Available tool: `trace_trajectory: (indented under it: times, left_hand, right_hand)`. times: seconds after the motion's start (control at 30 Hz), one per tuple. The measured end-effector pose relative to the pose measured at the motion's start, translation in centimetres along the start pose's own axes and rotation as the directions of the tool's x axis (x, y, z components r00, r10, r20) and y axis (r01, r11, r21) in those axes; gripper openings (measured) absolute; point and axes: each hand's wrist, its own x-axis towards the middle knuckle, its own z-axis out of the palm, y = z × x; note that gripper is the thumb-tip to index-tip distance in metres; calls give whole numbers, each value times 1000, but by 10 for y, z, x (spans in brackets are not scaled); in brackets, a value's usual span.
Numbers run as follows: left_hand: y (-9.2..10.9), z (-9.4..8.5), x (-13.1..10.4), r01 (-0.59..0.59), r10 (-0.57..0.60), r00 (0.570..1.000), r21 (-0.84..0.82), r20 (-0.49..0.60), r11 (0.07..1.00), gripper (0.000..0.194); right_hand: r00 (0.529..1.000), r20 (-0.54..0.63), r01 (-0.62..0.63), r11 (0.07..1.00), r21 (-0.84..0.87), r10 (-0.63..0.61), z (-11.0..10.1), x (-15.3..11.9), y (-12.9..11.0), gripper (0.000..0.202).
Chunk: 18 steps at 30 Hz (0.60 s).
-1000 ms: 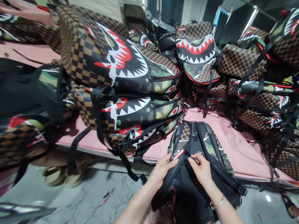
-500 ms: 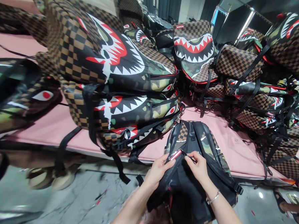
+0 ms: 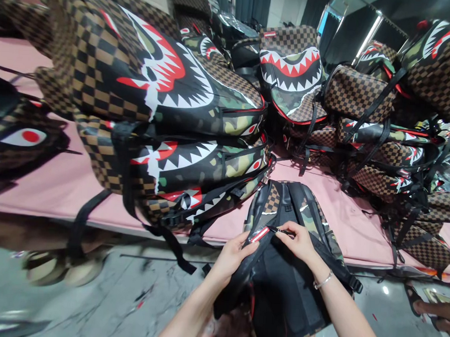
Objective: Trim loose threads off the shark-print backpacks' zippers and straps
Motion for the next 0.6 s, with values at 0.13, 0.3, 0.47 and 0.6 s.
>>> trace_trajectory:
  times: [0.13, 0.3, 0.47, 0.6]
  left_hand:
    - [3, -4, 2, 32, -32, 999, -11, 7, 999, 44]
    - [-1, -9, 6, 17, -17, 1000, 19, 12, 1000, 43]
    - [0, -11, 8, -8, 6, 999, 54, 38, 999, 42]
    - [5, -10, 6, -37, 33, 998, 86, 49, 996, 40]
  right_hand:
    - [998, 51, -33, 992, 120, 27, -7, 12, 4, 21]
    - [961, 278, -44, 991, 125, 8, -28, 34, 4, 24]
    - [880, 470, 36, 996, 81, -70, -43, 61, -4, 25]
    - [802, 589, 92, 995, 45, -101, -44, 80, -12, 28]
